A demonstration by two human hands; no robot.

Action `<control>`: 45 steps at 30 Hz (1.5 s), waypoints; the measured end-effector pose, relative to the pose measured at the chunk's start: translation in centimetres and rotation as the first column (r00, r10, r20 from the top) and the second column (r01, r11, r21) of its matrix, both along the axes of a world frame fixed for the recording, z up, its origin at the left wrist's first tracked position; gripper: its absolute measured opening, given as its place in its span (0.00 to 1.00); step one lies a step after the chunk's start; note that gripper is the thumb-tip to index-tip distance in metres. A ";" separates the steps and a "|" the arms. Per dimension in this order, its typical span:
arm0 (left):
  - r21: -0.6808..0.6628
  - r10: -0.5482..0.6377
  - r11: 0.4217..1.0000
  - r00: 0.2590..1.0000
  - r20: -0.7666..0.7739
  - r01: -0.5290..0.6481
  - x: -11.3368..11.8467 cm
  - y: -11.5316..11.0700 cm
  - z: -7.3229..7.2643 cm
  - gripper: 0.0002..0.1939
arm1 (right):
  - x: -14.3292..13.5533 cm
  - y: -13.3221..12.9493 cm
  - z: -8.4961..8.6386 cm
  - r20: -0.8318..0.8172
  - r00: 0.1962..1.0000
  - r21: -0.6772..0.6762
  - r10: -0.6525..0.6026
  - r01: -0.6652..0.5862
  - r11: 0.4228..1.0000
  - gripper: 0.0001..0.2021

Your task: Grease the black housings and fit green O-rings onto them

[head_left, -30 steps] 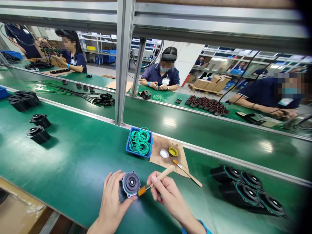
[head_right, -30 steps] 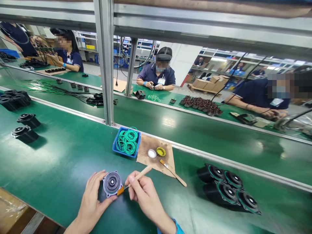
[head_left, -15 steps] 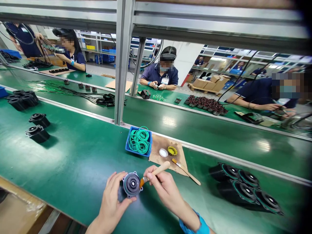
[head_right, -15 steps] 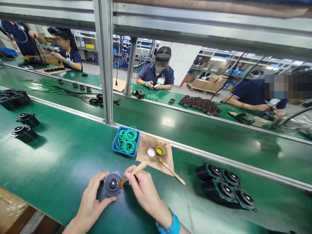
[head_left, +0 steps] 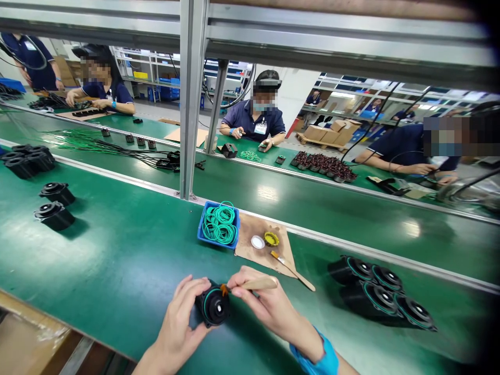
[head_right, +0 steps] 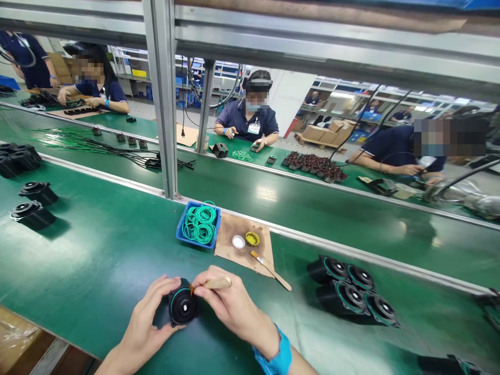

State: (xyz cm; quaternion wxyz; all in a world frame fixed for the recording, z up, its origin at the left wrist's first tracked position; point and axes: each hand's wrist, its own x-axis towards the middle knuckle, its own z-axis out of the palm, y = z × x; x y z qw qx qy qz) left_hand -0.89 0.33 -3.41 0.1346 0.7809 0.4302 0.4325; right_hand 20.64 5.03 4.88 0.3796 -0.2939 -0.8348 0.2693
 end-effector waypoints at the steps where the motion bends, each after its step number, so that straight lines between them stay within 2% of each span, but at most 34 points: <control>1: -0.001 -0.018 1.000 1.000 -0.005 0.018 0.0 0.0 0.1 0.28 | 0.1 0.0 0.2 0.013 1.000 -0.014 0.028 -0.028 1.000 0.12; 5: 0.004 -0.041 0.999 0.999 -0.014 0.041 0.3 0.0 0.1 0.27 | -0.1 -0.1 1.0 0.018 0.993 -0.057 0.114 -0.113 0.992 0.13; 7: 0.020 -0.023 1.000 1.000 -0.017 0.023 0.6 -0.1 0.1 0.26 | -0.2 -0.4 1.3 -0.014 0.994 -0.049 0.105 -0.106 0.993 0.13; 10: 0.044 0.031 0.999 0.999 -0.025 -0.030 1.0 -0.2 0.0 0.26 | -0.3 -0.9 1.5 -0.120 0.990 -0.014 -0.078 0.076 0.997 0.15; 13: 0.059 0.074 0.996 0.997 -0.038 -0.072 1.3 -0.4 0.1 0.25 | -0.4 -1.2 1.6 -0.121 0.964 0.050 -0.236 0.243 0.969 0.18; 18: 0.063 0.084 0.995 0.995 -0.062 -0.080 1.6 -0.4 0.3 0.24 | -0.8 -1.5 1.5 -0.018 0.964 0.150 -0.266 0.266 0.952 0.21; 21: 0.063 0.081 0.995 0.994 -0.068 -0.077 1.7 -0.4 0.5 0.23 | -1.1 -1.6 1.3 -0.003 0.964 0.168 -0.266 0.262 0.950 0.21; 26: 0.083 0.071 0.994 0.996 -0.058 -0.066 2.1 -0.4 0.8 0.22 | -1.4 -1.9 0.7 0.004 0.973 0.112 -0.231 0.229 0.967 0.19; 30: 0.033 0.069 0.997 0.997 -0.040 -0.068 2.2 -0.4 0.8 0.23 | -1.7 -2.2 0.4 0.010 0.979 0.114 -0.201 0.199 0.973 0.16; 35: -0.042 0.074 0.996 0.997 -0.005 -0.074 2.2 -0.3 1.0 0.24 | -2.0 -2.9 0.5 0.032 0.995 0.193 -0.097 0.089 0.977 0.12; 39: -0.020 0.092 0.996 0.996 0.009 -0.092 2.2 -0.1 1.1 0.23 | -1.6 -3.9 0.3 0.140 0.988 0.277 -0.066 0.025 0.960 0.12; 42: -0.021 0.107 0.994 0.994 0.015 -0.106 2.2 -0.2 1.1 0.24 | -1.2 -4.6 0.4 0.226 0.973 0.269 -0.053 -0.010 0.963 0.13; 45: -0.032 0.102 0.994 0.995 0.013 -0.101 2.2 -0.2 1.3 0.25 | -0.8 -4.6 1.2 0.158 0.987 0.224 -0.025 -0.011 0.974 0.12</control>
